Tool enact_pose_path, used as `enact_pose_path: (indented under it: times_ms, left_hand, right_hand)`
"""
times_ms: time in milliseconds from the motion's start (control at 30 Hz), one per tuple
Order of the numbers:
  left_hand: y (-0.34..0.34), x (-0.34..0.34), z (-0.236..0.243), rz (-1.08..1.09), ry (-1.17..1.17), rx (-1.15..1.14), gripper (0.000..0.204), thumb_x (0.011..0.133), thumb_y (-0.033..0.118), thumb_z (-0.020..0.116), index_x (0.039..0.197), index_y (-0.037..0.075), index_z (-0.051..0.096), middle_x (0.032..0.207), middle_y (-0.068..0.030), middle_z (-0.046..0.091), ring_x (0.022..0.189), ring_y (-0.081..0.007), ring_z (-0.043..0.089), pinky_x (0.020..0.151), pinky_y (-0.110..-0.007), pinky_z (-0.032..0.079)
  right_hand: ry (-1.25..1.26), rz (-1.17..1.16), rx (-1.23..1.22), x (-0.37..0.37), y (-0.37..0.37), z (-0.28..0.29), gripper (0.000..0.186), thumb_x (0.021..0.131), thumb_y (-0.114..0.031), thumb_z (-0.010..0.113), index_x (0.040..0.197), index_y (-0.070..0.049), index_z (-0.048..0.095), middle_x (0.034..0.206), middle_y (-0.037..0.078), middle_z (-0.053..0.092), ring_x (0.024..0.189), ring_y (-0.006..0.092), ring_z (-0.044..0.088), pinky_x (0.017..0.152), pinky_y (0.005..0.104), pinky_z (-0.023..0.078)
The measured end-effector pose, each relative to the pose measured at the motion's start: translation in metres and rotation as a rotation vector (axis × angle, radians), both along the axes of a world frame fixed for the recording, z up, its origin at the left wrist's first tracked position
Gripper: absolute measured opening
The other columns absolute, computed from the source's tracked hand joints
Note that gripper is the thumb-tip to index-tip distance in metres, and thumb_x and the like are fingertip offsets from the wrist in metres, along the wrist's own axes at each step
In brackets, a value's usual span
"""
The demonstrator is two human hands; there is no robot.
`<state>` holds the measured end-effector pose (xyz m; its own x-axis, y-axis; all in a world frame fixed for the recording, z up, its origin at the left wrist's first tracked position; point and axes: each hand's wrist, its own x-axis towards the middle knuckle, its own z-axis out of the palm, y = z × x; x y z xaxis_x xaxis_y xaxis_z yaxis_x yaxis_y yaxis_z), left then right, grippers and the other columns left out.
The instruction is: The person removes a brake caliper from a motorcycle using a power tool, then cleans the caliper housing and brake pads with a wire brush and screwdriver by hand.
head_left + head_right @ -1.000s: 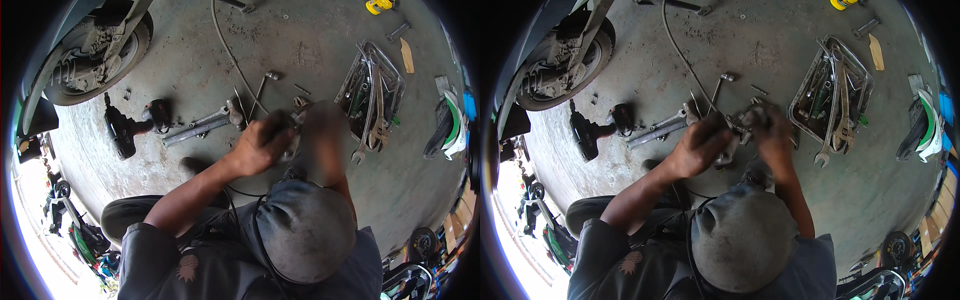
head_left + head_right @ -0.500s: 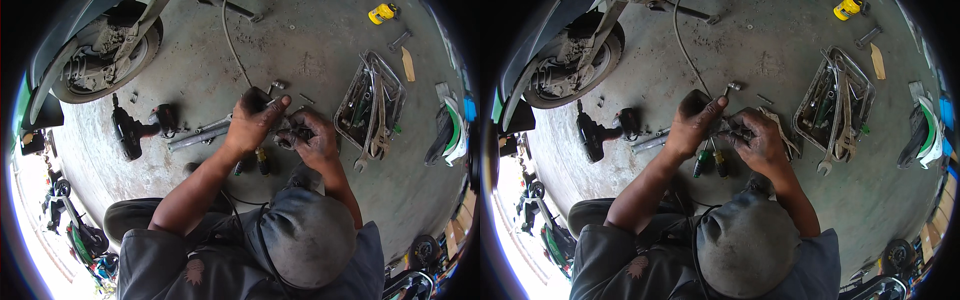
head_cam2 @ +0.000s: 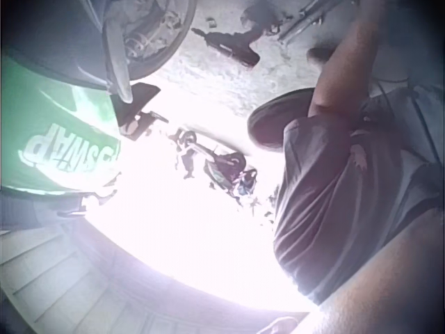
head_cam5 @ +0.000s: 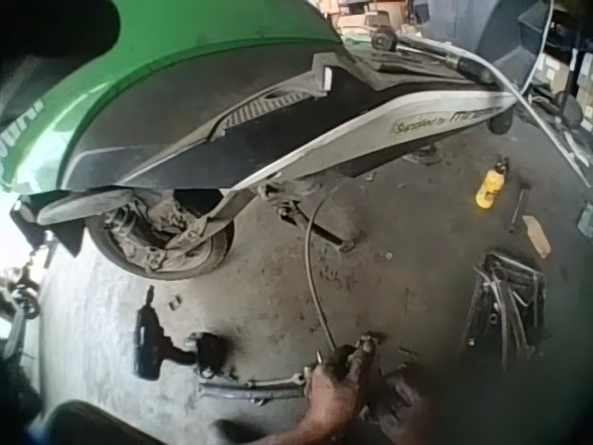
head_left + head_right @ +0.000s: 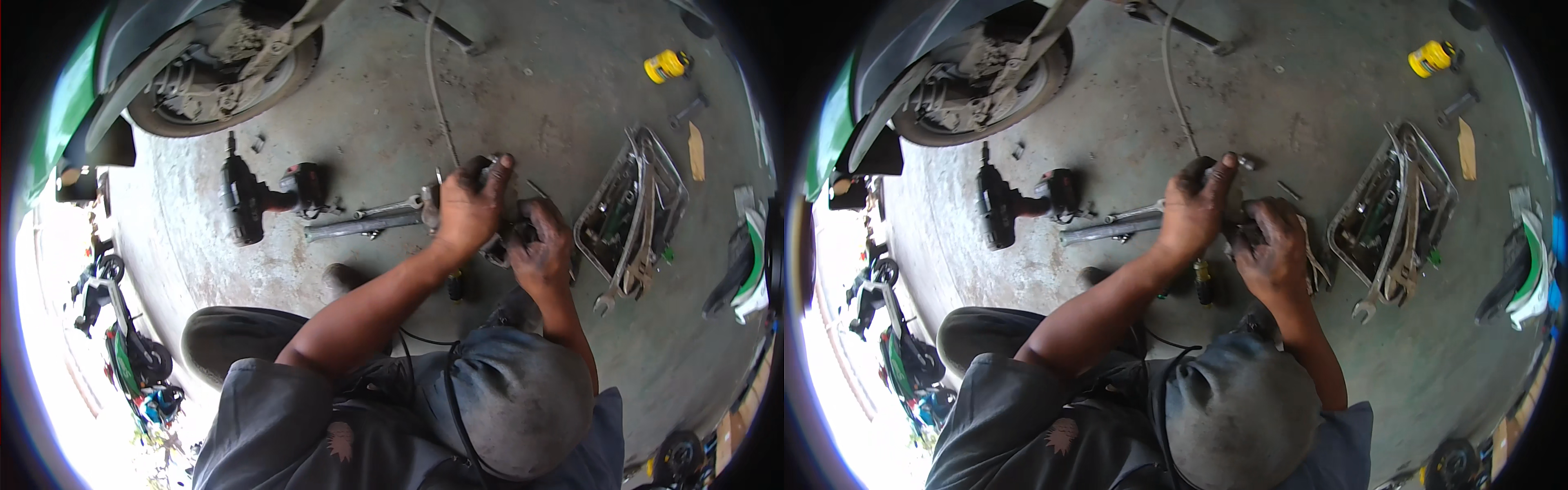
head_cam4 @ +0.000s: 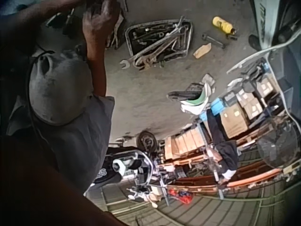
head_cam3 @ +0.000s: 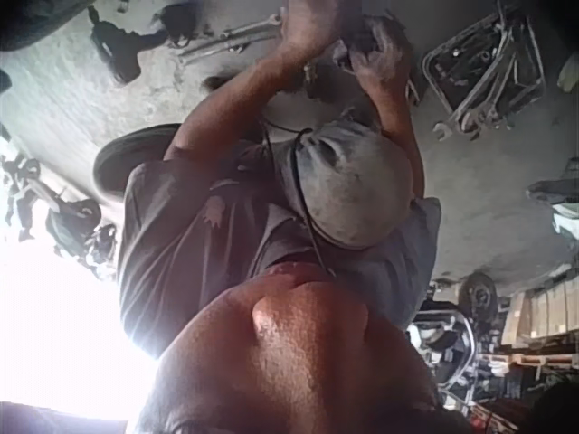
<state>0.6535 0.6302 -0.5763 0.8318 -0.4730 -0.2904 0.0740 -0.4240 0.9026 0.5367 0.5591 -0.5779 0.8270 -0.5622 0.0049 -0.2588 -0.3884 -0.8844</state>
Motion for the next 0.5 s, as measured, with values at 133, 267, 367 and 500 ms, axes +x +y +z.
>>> enact_pose_path:
  times_ms: [133, 267, 367, 500]
  left_hand:
    - [0.008, 0.011, 0.012, -0.192, 0.231, 0.001, 0.051, 0.086, 0.041, 0.063, 0.107, -0.005, 0.06, 0.092, -0.018, 0.064, 0.084, -0.0235, 0.06, 0.076, -0.033, 0.047]
    - [0.018, 0.048, 0.019, -0.653, 0.513, -0.253, 0.05, 0.085, 0.04, 0.064, 0.112, -0.002, 0.06, 0.111, -0.0183, 0.061, 0.099, -0.0233, 0.059, 0.086, -0.032, 0.045]
    - [0.016, 0.045, 0.007, -0.755, 0.225, -0.233, 0.037, 0.086, 0.031, 0.064, 0.105, 0.0, 0.058, 0.102, -0.0117, 0.062, 0.097, -0.0226, 0.06, 0.084, -0.033, 0.045]
    - [0.004, 0.014, 0.013, -0.467, 0.126, -0.257, 0.027, 0.088, 0.024, 0.058, 0.094, -0.003, 0.056, 0.09, -0.0185, 0.057, 0.088, -0.0326, 0.058, 0.076, -0.04, 0.045]
  right_hand:
    - [-0.099, 0.044, -0.112, -0.003, -0.01, 0.001, 0.03, 0.07, -0.009, 0.073, 0.092, 0.001, 0.056, 0.093, 0.014, 0.055, 0.084, 0.0285, 0.058, 0.074, 0.035, 0.047]
    - [-0.049, 0.242, 0.252, -0.008, -0.017, 0.026, 0.027, 0.074, -0.012, 0.072, 0.089, 0.0, 0.054, 0.093, 0.01, 0.052, 0.086, 0.0203, 0.052, 0.075, 0.03, 0.041]
    - [-0.118, 0.143, 0.341, -0.005, -0.006, 0.035, 0.025, 0.076, -0.012, 0.072, 0.088, -0.001, 0.054, 0.088, 0.005, 0.051, 0.082, 0.015, 0.048, 0.072, 0.029, 0.04]
    - [-0.045, -0.05, 0.275, -0.009, -0.003, 0.021, 0.025, 0.074, -0.01, 0.073, 0.09, -0.002, 0.056, 0.079, 0.001, 0.051, 0.074, 0.0095, 0.045, 0.065, 0.0269, 0.04]
